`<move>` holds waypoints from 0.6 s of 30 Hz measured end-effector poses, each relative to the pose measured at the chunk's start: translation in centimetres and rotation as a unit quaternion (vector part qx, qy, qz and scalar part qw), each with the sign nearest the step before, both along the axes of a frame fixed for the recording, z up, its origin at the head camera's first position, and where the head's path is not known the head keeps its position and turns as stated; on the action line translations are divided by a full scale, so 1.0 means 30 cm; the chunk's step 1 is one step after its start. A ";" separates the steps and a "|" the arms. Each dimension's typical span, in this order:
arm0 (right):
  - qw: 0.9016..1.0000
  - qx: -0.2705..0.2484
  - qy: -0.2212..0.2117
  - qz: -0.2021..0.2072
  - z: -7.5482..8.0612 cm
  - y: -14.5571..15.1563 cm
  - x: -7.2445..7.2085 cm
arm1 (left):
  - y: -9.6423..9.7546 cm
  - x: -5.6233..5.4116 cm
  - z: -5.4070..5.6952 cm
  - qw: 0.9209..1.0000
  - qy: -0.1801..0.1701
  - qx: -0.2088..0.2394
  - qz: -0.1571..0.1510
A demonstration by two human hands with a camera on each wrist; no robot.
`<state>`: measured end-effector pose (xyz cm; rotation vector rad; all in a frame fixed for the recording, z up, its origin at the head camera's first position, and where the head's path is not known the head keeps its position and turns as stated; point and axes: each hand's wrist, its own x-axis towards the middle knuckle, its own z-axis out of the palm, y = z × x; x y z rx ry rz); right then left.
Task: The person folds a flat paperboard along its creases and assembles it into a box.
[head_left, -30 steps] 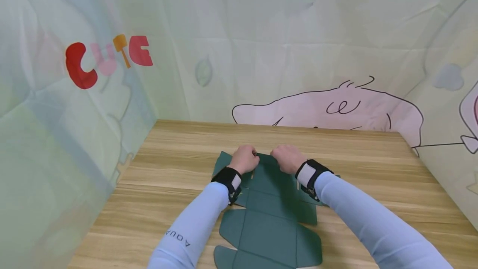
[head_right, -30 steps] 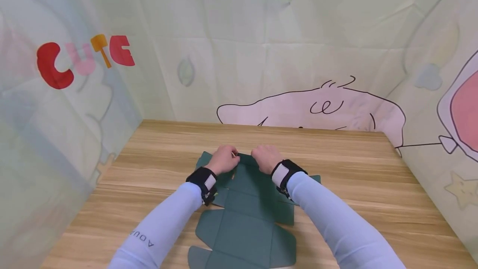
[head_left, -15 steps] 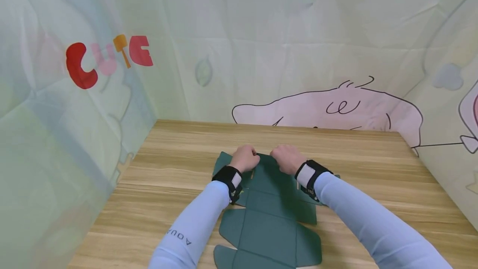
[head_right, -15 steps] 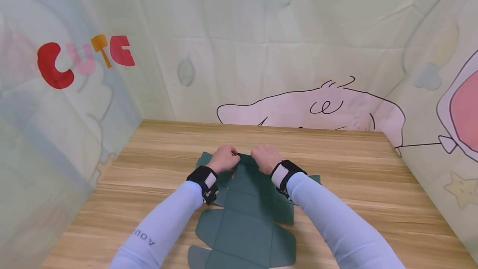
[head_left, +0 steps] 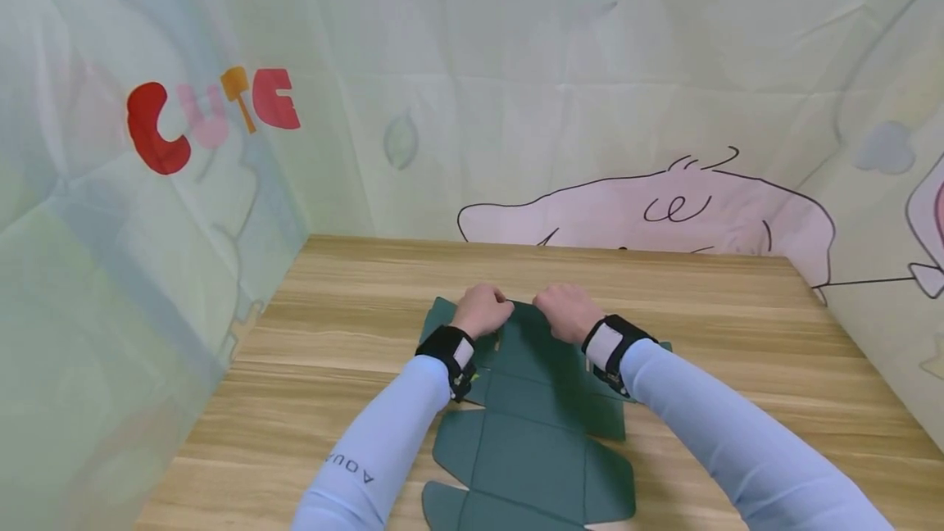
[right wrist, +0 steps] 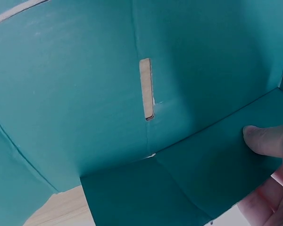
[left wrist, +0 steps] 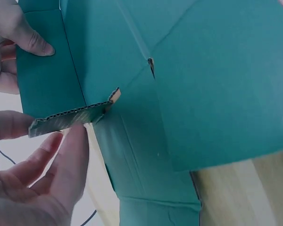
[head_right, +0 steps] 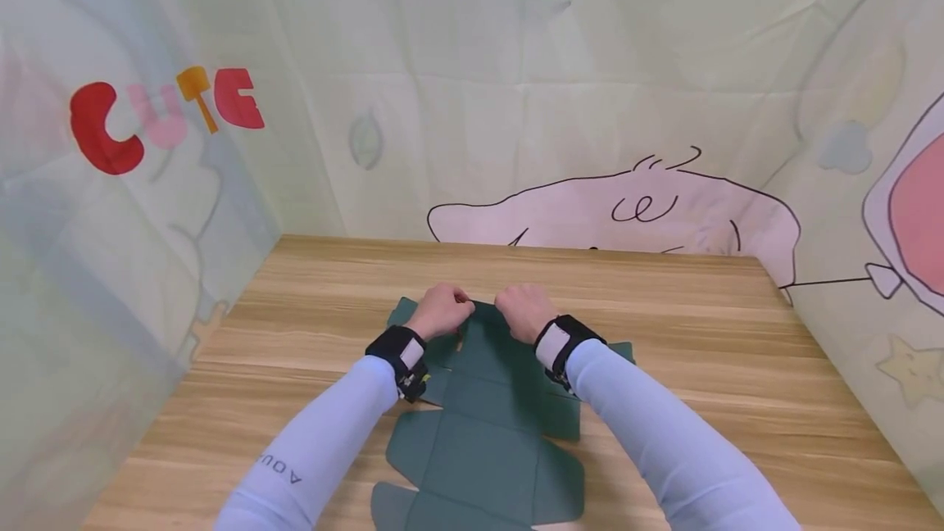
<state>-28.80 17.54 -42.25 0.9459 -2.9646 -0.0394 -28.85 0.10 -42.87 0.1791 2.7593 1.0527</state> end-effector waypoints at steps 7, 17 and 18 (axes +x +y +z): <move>1.000 -0.004 -0.016 -0.010 0.005 0.010 -0.006 | 0.003 0.007 0.013 0.999 0.016 0.039 -0.002; 0.999 0.010 0.037 -0.031 0.031 0.029 -0.005 | 0.005 0.005 0.028 0.995 0.064 0.073 0.025; 0.998 0.012 0.044 -0.033 0.033 0.031 -0.005 | 0.003 0.004 0.028 0.994 0.068 0.075 0.028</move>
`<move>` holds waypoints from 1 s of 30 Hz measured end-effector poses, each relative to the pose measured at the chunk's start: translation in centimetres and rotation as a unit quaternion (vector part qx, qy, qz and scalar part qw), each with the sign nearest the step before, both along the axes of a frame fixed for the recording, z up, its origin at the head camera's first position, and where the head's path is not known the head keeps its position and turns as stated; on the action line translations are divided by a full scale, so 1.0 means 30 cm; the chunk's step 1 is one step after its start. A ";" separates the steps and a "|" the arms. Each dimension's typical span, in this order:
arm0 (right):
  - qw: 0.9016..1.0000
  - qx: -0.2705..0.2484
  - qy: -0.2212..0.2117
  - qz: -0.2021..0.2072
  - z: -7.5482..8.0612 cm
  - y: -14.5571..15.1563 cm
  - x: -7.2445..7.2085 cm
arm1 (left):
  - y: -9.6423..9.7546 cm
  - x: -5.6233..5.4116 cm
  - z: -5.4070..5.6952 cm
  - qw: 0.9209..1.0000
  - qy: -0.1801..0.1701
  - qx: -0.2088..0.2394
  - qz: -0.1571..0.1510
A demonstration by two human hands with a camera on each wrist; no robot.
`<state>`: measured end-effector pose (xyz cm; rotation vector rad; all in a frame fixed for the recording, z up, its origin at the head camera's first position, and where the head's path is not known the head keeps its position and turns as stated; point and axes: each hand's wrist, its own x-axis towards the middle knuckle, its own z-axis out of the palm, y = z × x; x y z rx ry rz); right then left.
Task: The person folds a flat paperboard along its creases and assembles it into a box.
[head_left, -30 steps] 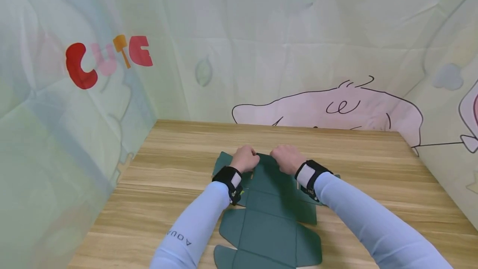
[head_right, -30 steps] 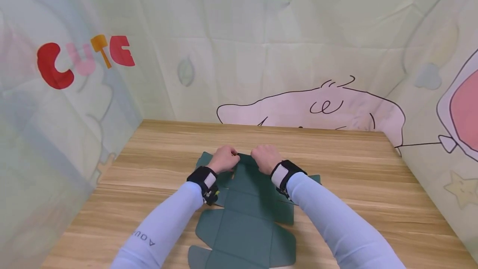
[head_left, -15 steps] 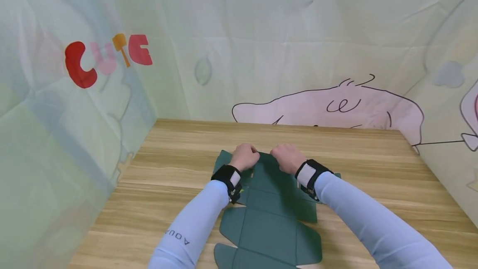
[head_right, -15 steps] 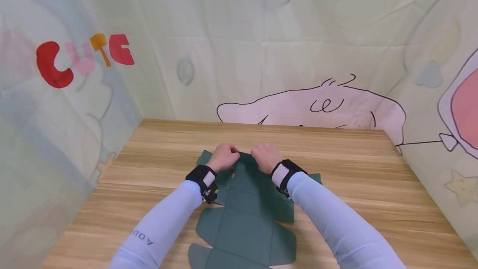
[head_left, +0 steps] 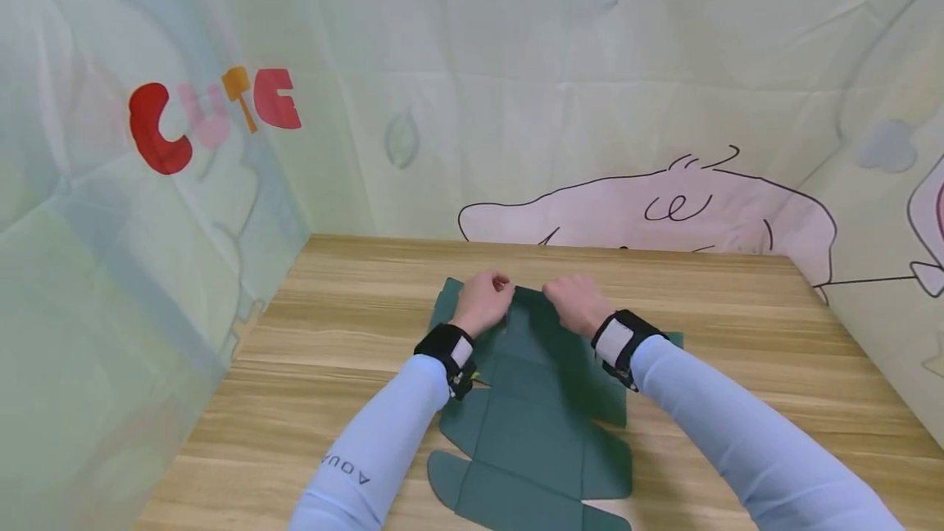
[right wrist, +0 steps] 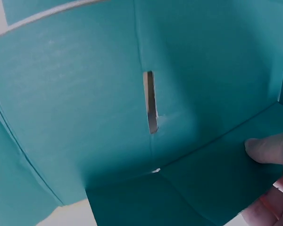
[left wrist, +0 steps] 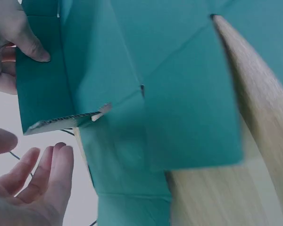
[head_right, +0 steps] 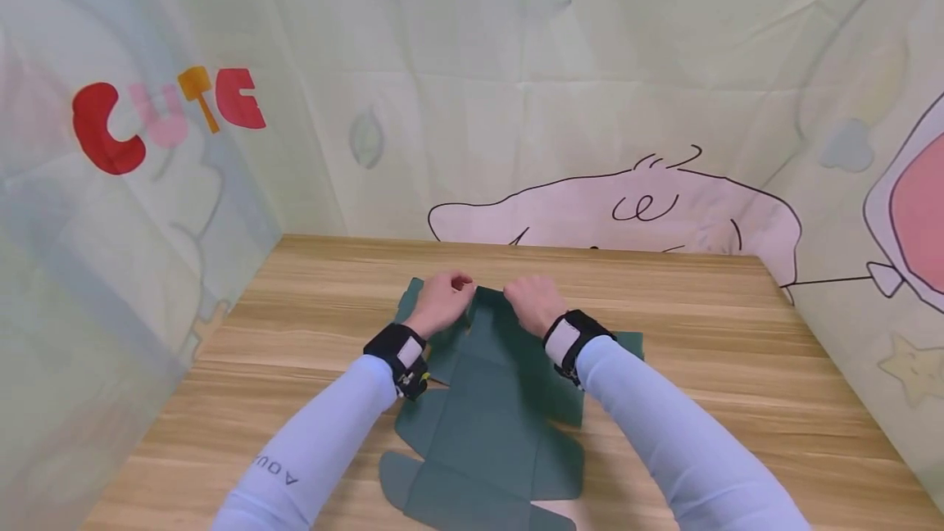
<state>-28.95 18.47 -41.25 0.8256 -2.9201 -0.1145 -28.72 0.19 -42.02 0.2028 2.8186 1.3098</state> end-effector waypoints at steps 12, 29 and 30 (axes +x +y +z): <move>0.997 -0.003 0.083 0.005 0.014 0.007 0.002 | -0.029 0.007 -0.016 0.999 0.025 0.016 0.030; 0.988 0.009 0.155 -0.004 0.031 0.010 0.008 | -0.041 0.005 -0.040 0.998 0.036 -0.016 0.044; 0.987 0.010 0.159 -0.004 0.032 0.009 0.008 | -0.043 0.006 -0.042 0.998 0.036 -0.019 0.044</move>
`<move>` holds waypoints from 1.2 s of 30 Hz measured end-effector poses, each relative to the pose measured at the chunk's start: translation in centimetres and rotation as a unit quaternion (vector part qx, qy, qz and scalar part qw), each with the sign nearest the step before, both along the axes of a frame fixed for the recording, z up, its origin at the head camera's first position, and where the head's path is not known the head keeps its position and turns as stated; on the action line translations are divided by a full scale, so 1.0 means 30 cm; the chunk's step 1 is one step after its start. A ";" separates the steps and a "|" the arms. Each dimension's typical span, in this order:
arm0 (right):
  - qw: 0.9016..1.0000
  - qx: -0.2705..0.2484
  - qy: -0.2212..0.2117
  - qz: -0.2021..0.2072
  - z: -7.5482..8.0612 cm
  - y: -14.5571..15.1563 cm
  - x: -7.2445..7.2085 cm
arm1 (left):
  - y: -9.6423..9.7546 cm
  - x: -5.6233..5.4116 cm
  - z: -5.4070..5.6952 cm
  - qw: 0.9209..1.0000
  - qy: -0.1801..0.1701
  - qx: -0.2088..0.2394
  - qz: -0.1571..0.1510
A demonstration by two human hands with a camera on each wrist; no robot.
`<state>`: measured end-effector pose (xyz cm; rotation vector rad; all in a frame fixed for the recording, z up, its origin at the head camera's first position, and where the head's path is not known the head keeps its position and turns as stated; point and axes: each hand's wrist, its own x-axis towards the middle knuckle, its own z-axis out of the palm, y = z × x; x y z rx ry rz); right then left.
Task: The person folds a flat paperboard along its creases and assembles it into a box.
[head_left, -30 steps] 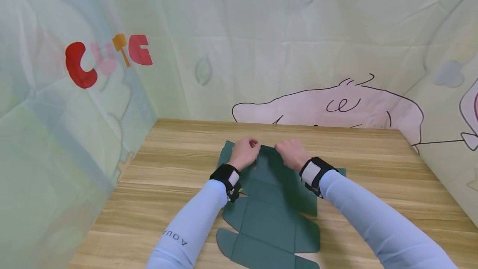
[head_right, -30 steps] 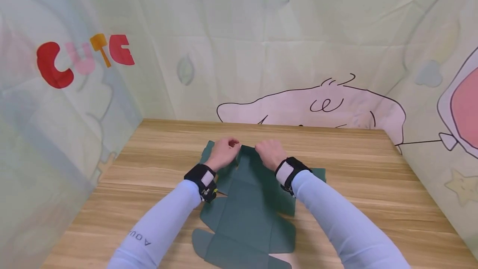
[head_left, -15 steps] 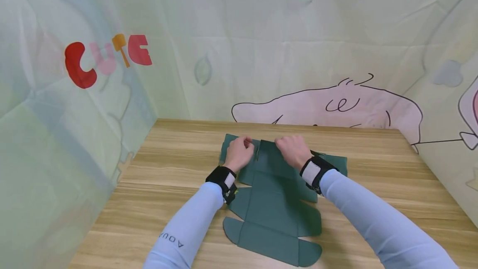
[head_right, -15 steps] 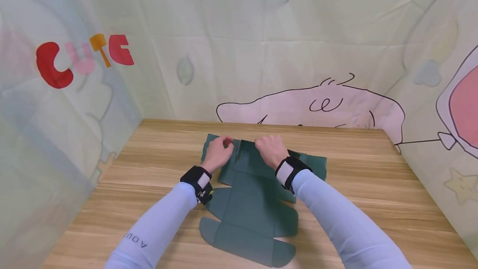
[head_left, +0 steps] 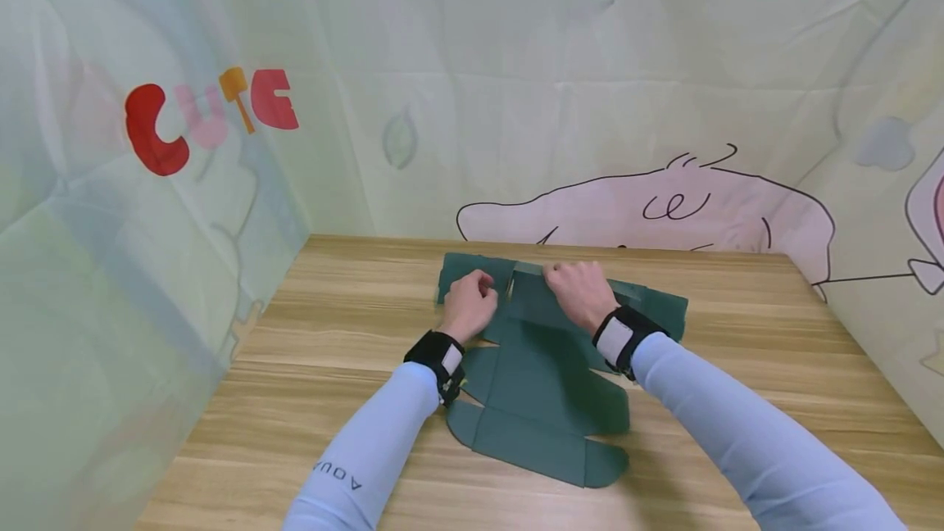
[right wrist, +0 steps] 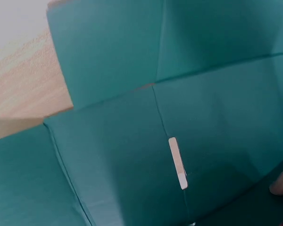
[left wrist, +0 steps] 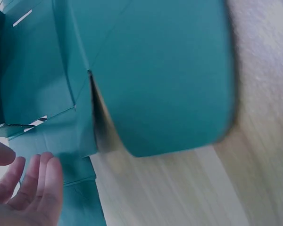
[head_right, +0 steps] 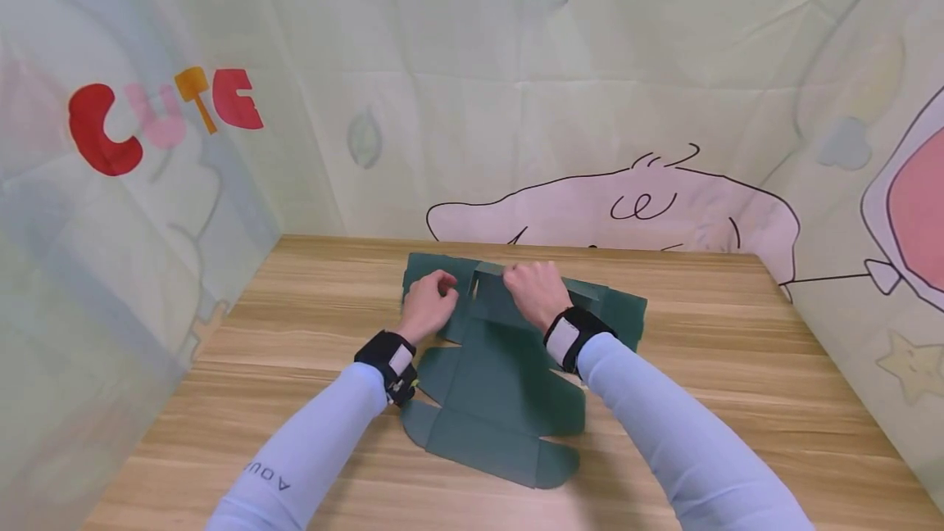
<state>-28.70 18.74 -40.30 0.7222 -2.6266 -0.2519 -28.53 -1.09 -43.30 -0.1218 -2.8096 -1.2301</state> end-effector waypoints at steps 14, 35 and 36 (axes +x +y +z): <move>0.999 0.024 0.034 0.004 -0.008 0.000 0.005 | -0.029 0.030 -0.031 0.994 -0.079 -0.071 -0.008; 0.997 0.033 0.049 0.054 -0.016 0.007 -0.002 | 0.007 0.032 -0.057 0.995 -0.076 -0.054 -0.034; 0.997 0.033 0.051 0.054 -0.016 0.007 -0.003 | 0.010 0.032 -0.058 0.995 -0.071 -0.059 -0.037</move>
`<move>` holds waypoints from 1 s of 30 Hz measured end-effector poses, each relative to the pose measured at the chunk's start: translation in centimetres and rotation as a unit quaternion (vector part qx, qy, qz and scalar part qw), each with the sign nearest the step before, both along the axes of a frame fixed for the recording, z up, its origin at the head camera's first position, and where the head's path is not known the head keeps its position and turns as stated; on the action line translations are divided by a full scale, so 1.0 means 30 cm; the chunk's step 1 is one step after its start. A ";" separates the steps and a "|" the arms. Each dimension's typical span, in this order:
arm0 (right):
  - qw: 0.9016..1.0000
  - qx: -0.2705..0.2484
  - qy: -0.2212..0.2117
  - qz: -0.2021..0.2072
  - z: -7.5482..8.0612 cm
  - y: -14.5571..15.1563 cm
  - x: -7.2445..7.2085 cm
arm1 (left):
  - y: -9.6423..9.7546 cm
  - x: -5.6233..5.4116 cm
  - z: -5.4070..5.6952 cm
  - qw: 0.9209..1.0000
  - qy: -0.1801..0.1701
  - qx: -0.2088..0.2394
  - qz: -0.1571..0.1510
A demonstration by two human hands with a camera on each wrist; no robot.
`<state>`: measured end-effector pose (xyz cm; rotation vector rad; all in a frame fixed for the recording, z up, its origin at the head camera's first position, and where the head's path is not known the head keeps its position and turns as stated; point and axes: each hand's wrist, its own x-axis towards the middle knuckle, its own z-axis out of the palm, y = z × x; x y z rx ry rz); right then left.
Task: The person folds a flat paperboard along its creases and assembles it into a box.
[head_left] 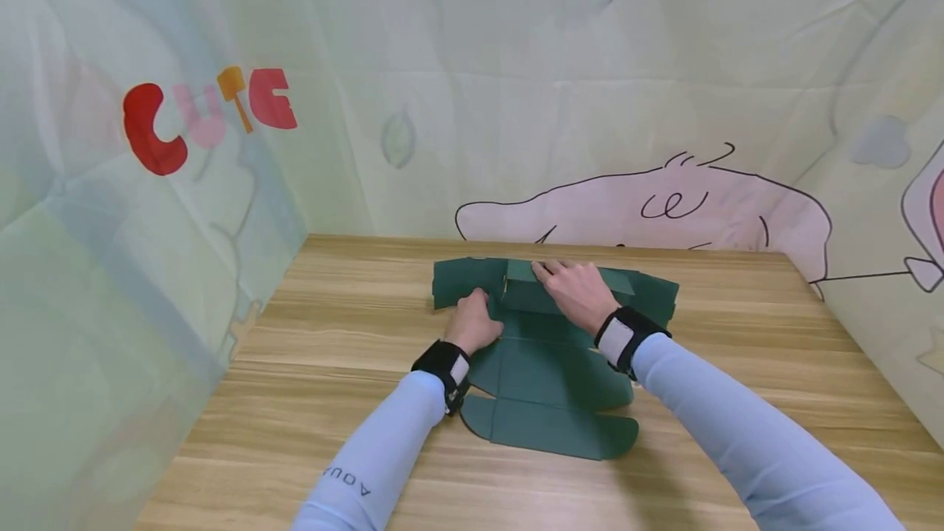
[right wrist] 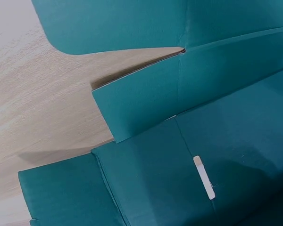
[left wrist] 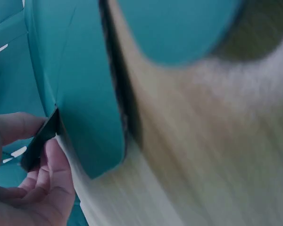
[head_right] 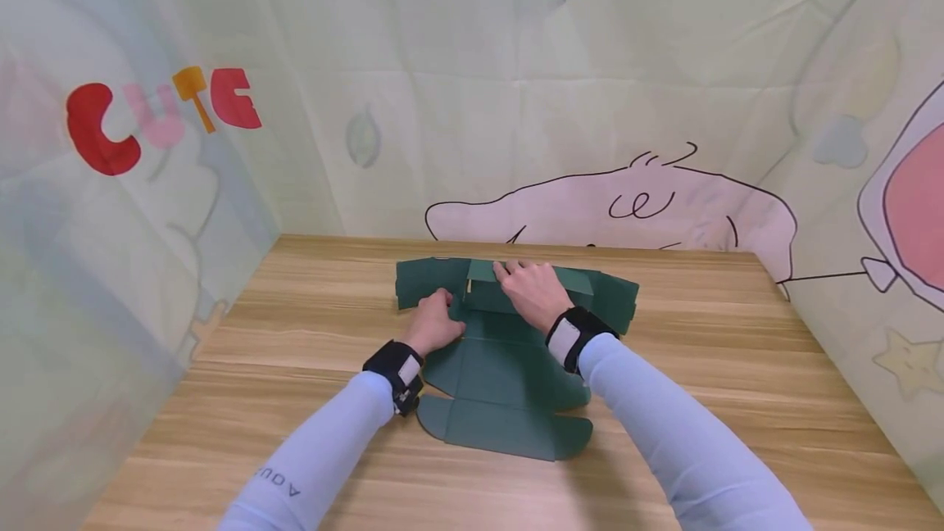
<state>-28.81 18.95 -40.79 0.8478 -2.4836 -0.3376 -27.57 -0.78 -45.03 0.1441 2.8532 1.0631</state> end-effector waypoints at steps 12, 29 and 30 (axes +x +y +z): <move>1.000 0.000 -0.007 0.001 0.005 -0.006 0.002 | 0.027 -0.011 -0.023 0.992 0.098 -0.041 -0.062; 1.000 0.010 0.003 0.003 0.004 -0.006 0.013 | 0.036 0.003 -0.035 0.989 0.117 -0.064 -0.065; 1.000 0.010 0.003 0.003 0.003 -0.005 0.013 | 0.035 0.002 -0.038 0.989 0.116 -0.061 -0.068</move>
